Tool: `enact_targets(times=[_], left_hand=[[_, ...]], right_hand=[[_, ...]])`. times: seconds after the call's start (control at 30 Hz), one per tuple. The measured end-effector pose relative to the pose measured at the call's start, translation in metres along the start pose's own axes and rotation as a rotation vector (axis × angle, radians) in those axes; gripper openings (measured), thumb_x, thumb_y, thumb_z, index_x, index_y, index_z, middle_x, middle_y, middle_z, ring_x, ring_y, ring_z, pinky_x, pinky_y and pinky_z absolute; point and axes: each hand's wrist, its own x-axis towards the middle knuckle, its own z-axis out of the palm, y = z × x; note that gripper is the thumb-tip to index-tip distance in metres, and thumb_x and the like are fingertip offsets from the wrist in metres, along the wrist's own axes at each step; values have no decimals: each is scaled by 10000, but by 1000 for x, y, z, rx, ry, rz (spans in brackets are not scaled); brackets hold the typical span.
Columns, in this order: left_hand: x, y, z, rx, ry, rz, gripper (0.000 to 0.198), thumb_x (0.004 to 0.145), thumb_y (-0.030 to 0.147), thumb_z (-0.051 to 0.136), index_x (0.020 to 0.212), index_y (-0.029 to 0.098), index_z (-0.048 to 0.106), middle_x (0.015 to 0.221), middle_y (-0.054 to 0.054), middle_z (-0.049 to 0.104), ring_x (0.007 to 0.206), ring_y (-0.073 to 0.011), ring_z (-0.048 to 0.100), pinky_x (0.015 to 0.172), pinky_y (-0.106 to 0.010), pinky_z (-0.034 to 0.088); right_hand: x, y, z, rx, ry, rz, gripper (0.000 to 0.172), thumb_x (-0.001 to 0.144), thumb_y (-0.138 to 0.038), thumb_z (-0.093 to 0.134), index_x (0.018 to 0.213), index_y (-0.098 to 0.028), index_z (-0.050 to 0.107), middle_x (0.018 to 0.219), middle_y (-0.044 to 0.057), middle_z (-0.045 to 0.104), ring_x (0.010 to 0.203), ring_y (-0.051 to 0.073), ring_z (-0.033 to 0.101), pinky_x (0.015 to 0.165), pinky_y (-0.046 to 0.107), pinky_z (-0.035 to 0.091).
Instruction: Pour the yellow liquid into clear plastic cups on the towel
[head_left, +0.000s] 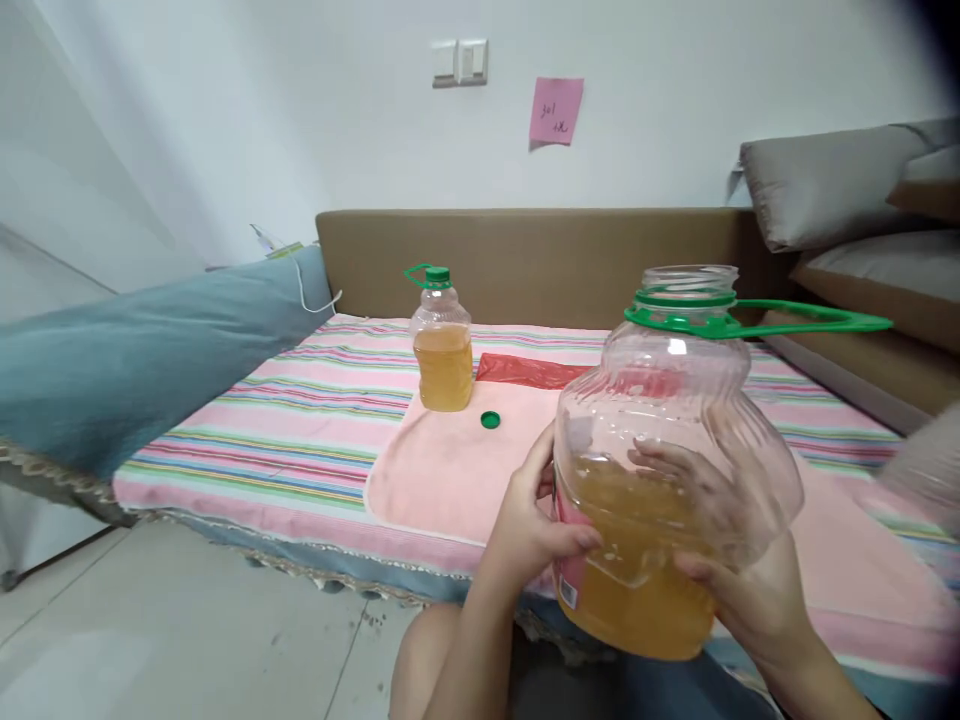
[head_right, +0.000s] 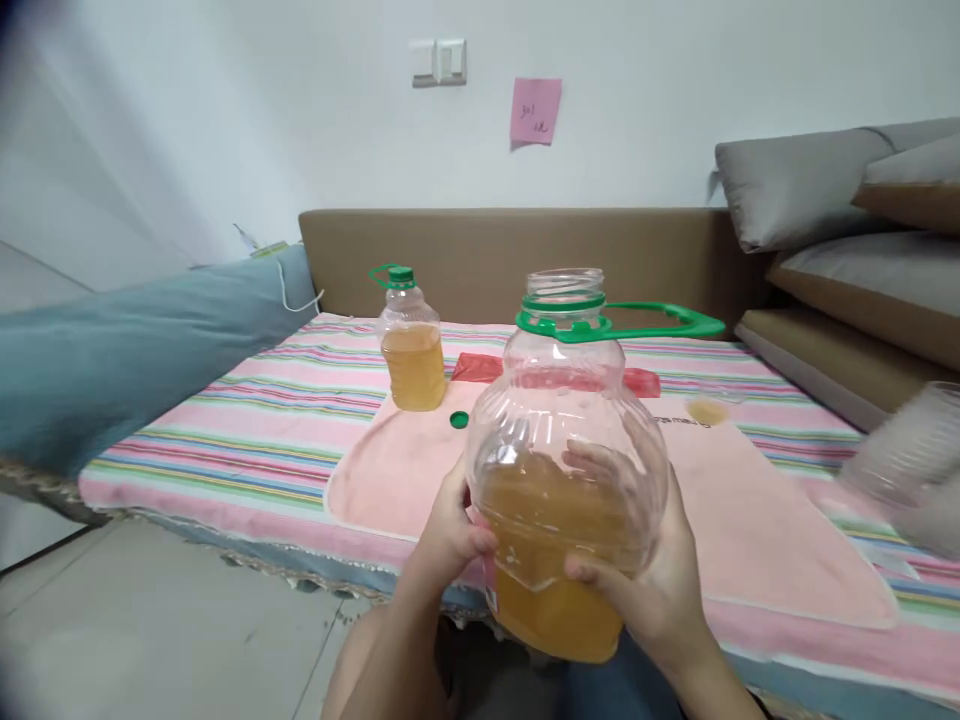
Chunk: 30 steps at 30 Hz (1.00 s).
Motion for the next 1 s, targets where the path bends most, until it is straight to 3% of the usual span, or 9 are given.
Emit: enact_targets(times=[0.1,0.27,0.4,0.57,0.73,1.0], left_hand=[[0,8,-22,25,153,76,1045,527,735,770,1377,175,532,1375,-160,591,1302,-391,510,1101,-457,412],[-2,15,-53,193,436,195,810,693,690,693,1320,188,585,1390,-136,590,1320,-337,511,1118,-434,399],[-5,22,-66,352,717,147,592,816,589,629,1246,181,636,1345,-121,624,1290,-299,542,1105,-416,414],[-7,26,-69,370,1056,44,360,872,395,598,1151,188,689,1275,-100,673,1246,-267,585,1067,-373,457],[-11,19,-74,290,1120,-55,414,888,346,569,1277,209,607,1406,-90,584,1322,-251,528,1076,-343,463],[-17,-7,-91,455,1012,-249,696,919,393,513,1537,256,224,1611,-68,296,1495,-244,251,1198,-389,316]], right_hand=[[18,8,36,107,-38,-42,1148,589,-691,790,1515,-288,246,1259,138,605,1179,351,596,998,505,500],[45,24,93,265,-76,-109,1111,604,-653,807,1500,-278,269,1243,125,603,1160,326,598,1002,518,487],[67,44,135,327,-118,-187,1104,642,-626,796,1518,-268,228,1242,123,598,1151,310,594,1003,522,473],[91,74,177,372,-130,-274,1082,657,-549,821,1526,-269,239,1226,116,609,1160,311,590,1018,525,450],[105,93,207,410,-157,-275,1064,655,-518,838,1520,-280,267,1255,116,594,1182,322,575,1027,535,437],[104,113,241,442,-160,-249,1058,631,-486,864,1499,-277,297,1297,118,563,1207,328,563,1037,536,439]])
